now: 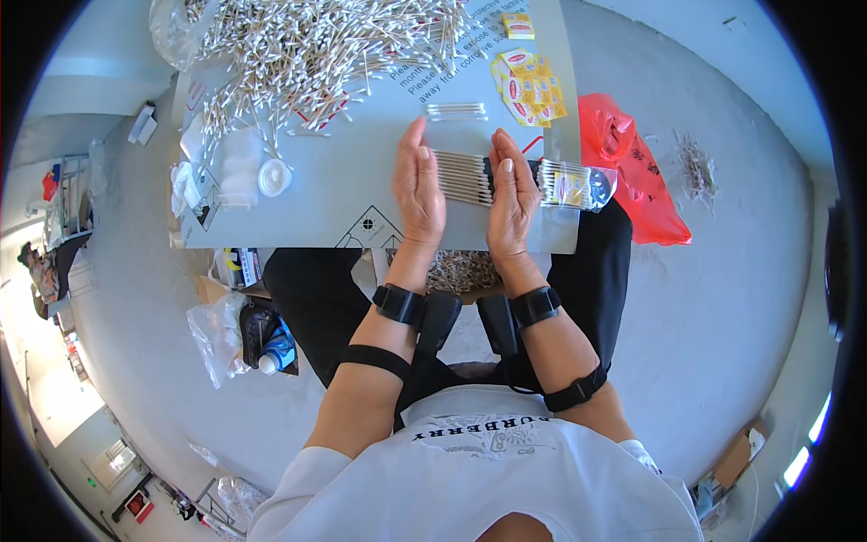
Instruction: Organizing, aligning, and placing cotton swabs into a small plastic case and applying a label.
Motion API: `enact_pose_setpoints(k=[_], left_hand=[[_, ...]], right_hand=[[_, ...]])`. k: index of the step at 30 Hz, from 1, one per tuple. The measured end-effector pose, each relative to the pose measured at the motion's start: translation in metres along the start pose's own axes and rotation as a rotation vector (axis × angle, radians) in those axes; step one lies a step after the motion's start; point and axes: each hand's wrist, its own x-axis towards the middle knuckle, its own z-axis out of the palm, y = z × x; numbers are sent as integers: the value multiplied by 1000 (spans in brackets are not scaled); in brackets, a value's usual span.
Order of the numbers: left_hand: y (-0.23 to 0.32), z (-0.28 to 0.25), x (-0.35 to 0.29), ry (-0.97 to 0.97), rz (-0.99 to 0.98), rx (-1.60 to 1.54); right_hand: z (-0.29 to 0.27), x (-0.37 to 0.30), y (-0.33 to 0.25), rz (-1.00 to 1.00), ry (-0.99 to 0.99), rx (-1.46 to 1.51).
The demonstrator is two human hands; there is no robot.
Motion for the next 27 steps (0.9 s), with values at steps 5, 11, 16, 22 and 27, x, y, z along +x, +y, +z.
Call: enact_pose_setpoints(k=[5,11,16,22,27], left_hand=[[4,26,-13,36,-85,-284],[6,38,-16,-11,-82,-301],[5,25,-14,-94,17,-79],[23,11,-28,-519,345,932],[18,15,-33,-580,302,1023]], right_hand=[[-16,7,2,-50,14,-47],[-26,13,-6,-129,7,-265],[-47,21,-23,-243,-87,-505],[-83,25,-48,-475,-644,-1352],[-83,19,-35,-596,-604,-1400]])
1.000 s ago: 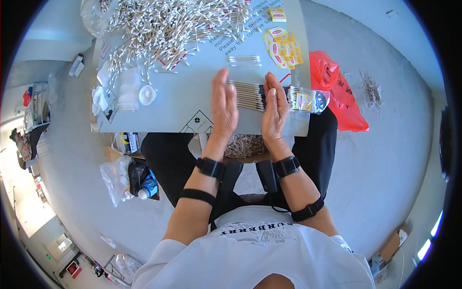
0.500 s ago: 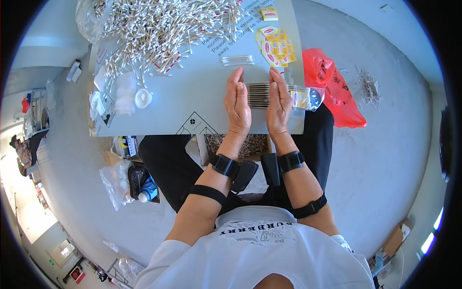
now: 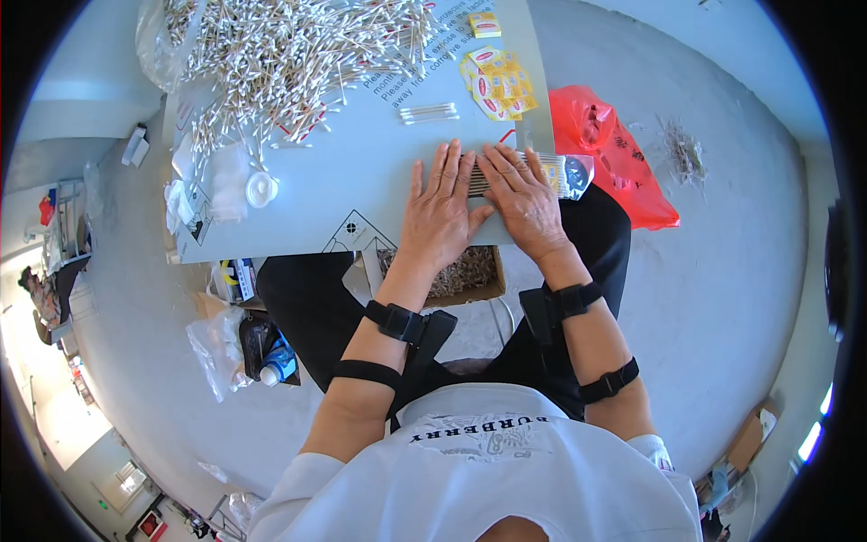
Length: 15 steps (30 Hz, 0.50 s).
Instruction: Organizing, aligning, and placing cotton swabs into a small plastic case and applying a label.
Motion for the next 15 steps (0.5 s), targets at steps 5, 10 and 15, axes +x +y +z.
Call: enact_pose_setpoints(k=[5,10,15], left_hand=[[-2,2,0,-25,16,19],[8,3,3,-42,18,34],[26,15,15,-33,40,11]], right_hand=[[0,-6,5,2,44,-90],[-8,-31,37,345,98,6],[-3,-31,43,347,75,169]])
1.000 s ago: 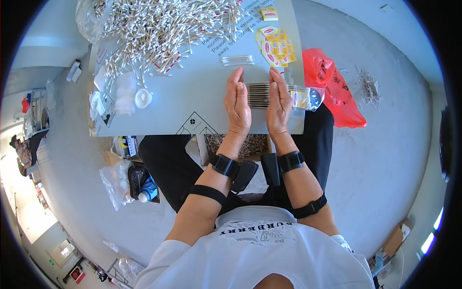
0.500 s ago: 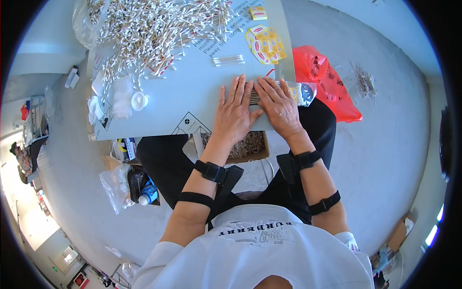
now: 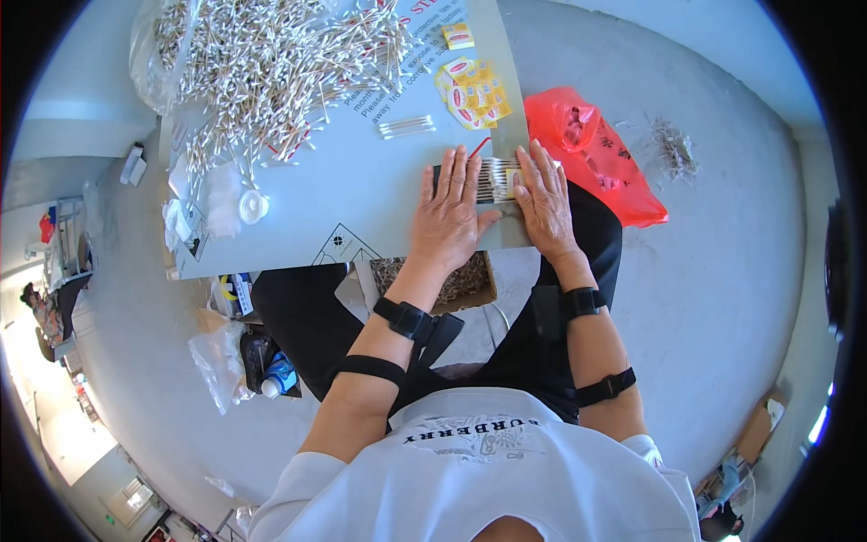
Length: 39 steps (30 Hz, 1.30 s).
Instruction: Organizing, aligning, and placing cotton swabs into a small plastic case and applying a label.
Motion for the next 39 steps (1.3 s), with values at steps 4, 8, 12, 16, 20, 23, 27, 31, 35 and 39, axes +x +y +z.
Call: enact_pose_setpoints(k=[4,8,12,16,20,23,27,31,35,39], left_hand=[[14,6,7,16,40,-36],[11,9,10,36,59,-49],[1,9,16,52,95,-71],[10,8,23,62,23,-153],[16,8,32,126,-45,-218],[18,10,34,131,-54,-187],[14,14,31,178,-41,-201],[12,16,27,187,-42,-236],[7,11,24,136,4,-244],[3,7,28,75,77,-318]], right_hand=[[1,-2,1,4,6,81],[1,-1,-2,33,14,154],[0,-2,-5,31,16,149],[1,-1,-4,46,16,151],[2,0,-2,26,28,139],[3,-1,-2,43,27,140],[3,-1,-2,38,27,141],[4,-1,-2,45,37,132],[4,-1,-3,50,43,156],[6,-1,-4,44,54,169]])
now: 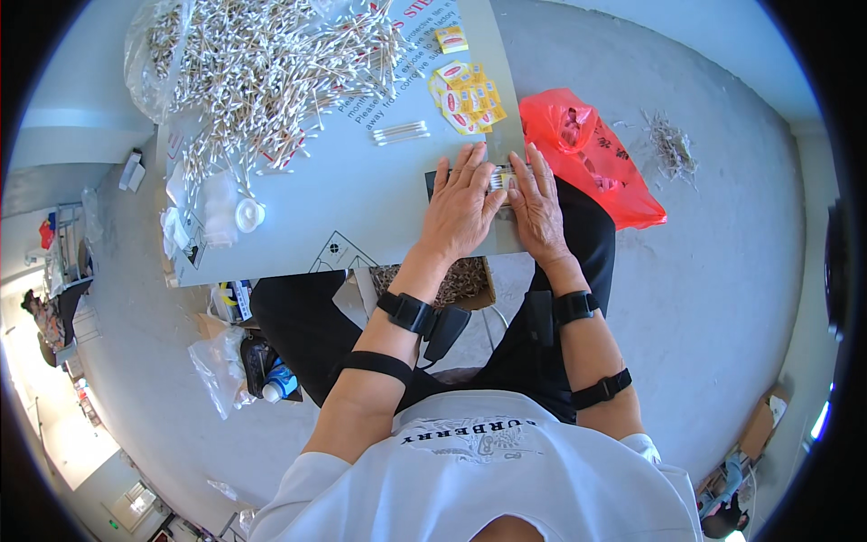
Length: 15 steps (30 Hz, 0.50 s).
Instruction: Organizing, aligning, and placing cotton swabs into a small plastic case and applying a label.
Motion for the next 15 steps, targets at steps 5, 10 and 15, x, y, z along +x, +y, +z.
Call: enact_pose_setpoints(k=[5,10,15], left_hand=[[0,3,9,2,53,-95],[-4,7,7,188,22,-550],[5,5,-2,389,-146,-562]], right_hand=[[2,-1,0,11,22,18],[2,0,5,24,88,-85],[-11,13,11,393,319,684]])
